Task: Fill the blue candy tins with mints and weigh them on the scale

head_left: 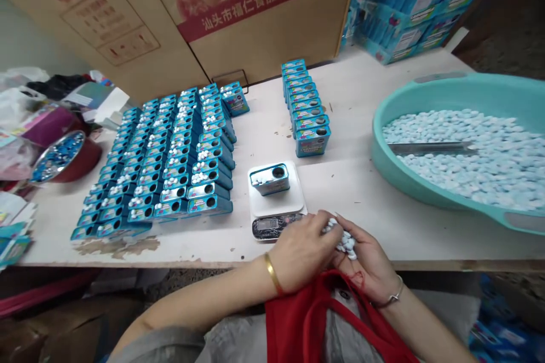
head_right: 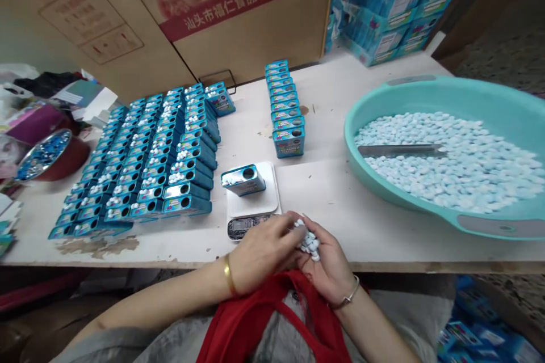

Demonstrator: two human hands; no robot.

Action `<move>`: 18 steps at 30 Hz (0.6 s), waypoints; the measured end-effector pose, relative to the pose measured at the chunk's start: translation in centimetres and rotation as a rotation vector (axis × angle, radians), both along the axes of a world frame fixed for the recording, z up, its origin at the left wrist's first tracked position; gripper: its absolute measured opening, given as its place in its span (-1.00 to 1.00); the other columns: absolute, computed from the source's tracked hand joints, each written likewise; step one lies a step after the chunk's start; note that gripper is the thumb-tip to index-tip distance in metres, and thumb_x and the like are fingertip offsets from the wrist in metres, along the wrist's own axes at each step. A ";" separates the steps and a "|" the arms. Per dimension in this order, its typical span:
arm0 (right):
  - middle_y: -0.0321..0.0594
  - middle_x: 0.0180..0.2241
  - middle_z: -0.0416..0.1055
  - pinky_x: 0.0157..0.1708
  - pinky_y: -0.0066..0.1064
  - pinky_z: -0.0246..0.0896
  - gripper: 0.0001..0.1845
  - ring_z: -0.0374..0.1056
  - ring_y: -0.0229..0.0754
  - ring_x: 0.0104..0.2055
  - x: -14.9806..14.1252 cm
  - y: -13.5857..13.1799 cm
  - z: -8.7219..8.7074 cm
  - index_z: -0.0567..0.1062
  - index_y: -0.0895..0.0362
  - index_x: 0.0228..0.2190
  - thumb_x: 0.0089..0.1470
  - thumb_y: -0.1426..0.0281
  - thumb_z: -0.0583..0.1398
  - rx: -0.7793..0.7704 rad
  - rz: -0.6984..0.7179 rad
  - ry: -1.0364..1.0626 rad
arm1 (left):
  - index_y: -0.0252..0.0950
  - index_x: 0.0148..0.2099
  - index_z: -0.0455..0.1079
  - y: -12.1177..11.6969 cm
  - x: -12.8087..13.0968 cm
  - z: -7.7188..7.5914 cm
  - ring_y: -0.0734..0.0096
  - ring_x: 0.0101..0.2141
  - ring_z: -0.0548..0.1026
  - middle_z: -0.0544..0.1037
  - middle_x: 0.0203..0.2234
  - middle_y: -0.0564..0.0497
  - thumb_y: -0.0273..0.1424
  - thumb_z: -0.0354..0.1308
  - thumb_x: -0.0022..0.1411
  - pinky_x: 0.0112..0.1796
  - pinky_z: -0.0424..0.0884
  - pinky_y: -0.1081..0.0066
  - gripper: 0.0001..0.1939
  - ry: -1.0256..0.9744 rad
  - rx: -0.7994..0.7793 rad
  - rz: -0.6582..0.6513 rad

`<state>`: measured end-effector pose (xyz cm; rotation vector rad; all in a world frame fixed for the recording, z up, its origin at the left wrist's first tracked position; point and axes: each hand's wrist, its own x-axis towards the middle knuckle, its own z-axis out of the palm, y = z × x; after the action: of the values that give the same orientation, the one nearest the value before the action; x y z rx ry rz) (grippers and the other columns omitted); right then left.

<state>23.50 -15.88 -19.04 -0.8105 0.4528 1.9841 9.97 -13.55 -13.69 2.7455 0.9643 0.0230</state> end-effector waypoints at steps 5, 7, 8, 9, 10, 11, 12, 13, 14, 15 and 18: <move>-0.13 -0.33 0.59 -0.32 -0.40 0.49 -0.75 0.53 -0.15 -0.32 0.3 -0.3 -0.1 0.53 0.22 -0.20 0.12 0.49 0.10 -0.001 0.053 0.016 | -0.30 -0.08 0.28 -1.2 1.3 -3.8 0.32 -0.26 0.40 0.37 -0.15 -0.10 -0.37 -0.06 0.34 -0.38 0.37 0.41 -0.82 -0.026 0.008 0.066; -0.11 -0.30 0.59 -0.29 -0.39 0.49 -0.71 0.53 -0.15 -0.27 0.3 -0.3 0.3 0.51 0.23 -0.16 0.14 0.48 0.07 -0.008 0.084 0.042 | -0.30 -0.12 0.29 -1.2 1.3 -4.2 0.34 -0.29 0.38 0.37 -0.22 -0.07 -0.39 -0.07 0.34 -0.40 0.35 0.42 -0.84 -0.073 0.053 0.056; -0.11 -0.30 0.58 -0.27 -0.39 0.48 -0.71 0.53 -0.14 -0.25 0.2 -0.2 0.5 0.51 0.24 -0.15 0.15 0.46 0.06 -0.019 0.099 0.055 | -0.30 -0.13 0.29 -1.2 1.3 -4.3 0.34 -0.31 0.38 0.36 -0.24 -0.06 -0.41 -0.07 0.33 -0.40 0.34 0.42 -0.85 -0.095 0.082 0.046; -0.10 -0.29 0.58 -0.26 -0.38 0.48 -0.70 0.52 -0.15 -0.23 0.2 -0.1 0.8 0.51 0.24 -0.17 0.16 0.45 0.04 -0.036 0.112 0.066 | -0.31 -0.14 0.29 -1.1 1.2 -4.3 0.34 -0.32 0.37 0.36 -0.27 -0.06 -0.42 -0.07 0.33 -0.40 0.33 0.42 -0.86 -0.114 0.106 0.031; -0.10 -0.30 0.58 -0.24 -0.38 0.48 -0.69 0.52 -0.15 -0.22 0.1 -0.1 1.0 0.52 0.24 -0.19 0.18 0.44 0.02 -0.056 0.117 0.070 | -0.31 -0.15 0.29 -1.1 1.2 -4.4 0.35 -0.33 0.36 0.36 -0.28 -0.05 -0.43 -0.06 0.32 -0.40 0.33 0.42 -0.87 -0.126 0.119 0.014; -0.10 -0.31 0.58 -0.24 -0.38 0.47 -0.68 0.52 -0.16 -0.23 0.0 0.0 1.1 0.52 0.24 -0.22 0.19 0.43 0.00 -0.075 0.114 0.066 | -0.32 -0.16 0.29 -1.1 1.1 -4.3 0.35 -0.33 0.36 0.36 -0.30 -0.05 -0.44 -0.05 0.32 -0.39 0.33 0.42 -0.88 -0.134 0.122 -0.002; -0.10 -0.33 0.58 -0.23 -0.38 0.47 -0.68 0.52 -0.17 -0.24 0.0 0.0 1.3 0.53 0.24 -0.27 0.20 0.43 -0.01 -0.091 0.106 0.057 | -0.32 -0.17 0.29 -1.0 1.0 -4.3 0.36 -0.34 0.35 0.36 -0.30 -0.04 -0.44 -0.04 0.31 -0.38 0.33 0.42 -0.89 -0.139 0.118 -0.017; -0.11 -0.34 0.57 -0.24 -0.39 0.47 -0.68 0.52 -0.18 -0.26 -0.1 0.1 1.3 0.53 0.24 -0.31 0.19 0.44 -0.01 -0.098 0.096 0.046 | -0.31 -0.18 0.30 -1.0 0.9 -4.2 0.36 -0.33 0.35 0.36 -0.30 -0.04 -0.44 -0.04 0.31 -0.36 0.33 0.42 -0.89 -0.145 0.111 -0.030; -0.12 -0.36 0.57 -0.26 -0.40 0.47 -0.70 0.53 -0.20 -0.30 -0.1 0.1 1.3 0.53 0.23 -0.36 0.18 0.45 0.00 -0.097 0.087 0.037 | -0.31 -0.20 0.30 -0.9 0.8 -4.2 0.37 -0.32 0.35 0.36 -0.30 -0.04 -0.44 -0.04 0.32 -0.35 0.33 0.42 -0.89 -0.153 0.103 -0.037; -0.14 -0.39 0.57 -0.28 -0.41 0.48 -0.72 0.53 -0.21 -0.33 -0.1 0.2 1.1 0.52 0.22 -0.39 0.17 0.46 0.02 -0.089 0.080 0.031 | -0.31 -0.21 0.30 -0.8 0.6 -4.1 0.37 -0.32 0.35 0.37 -0.30 -0.04 -0.44 -0.05 0.32 -0.34 0.32 0.42 -0.88 -0.163 0.099 -0.037; -0.21 -0.46 0.56 -0.44 -0.50 0.47 -0.82 0.50 -0.27 -0.47 -0.1 0.3 0.4 0.51 0.20 -0.43 0.10 0.50 0.10 -0.055 0.094 0.052 | -0.32 -0.22 0.31 -0.6 0.3 -4.1 0.38 -0.33 0.35 0.38 -0.32 -0.03 -0.44 -0.09 0.34 -0.35 0.31 0.42 -0.84 -0.199 0.111 -0.017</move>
<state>23.40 -15.62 -18.61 -0.8297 0.5092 2.0914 10.31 -14.10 -17.82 2.7843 0.9105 0.3493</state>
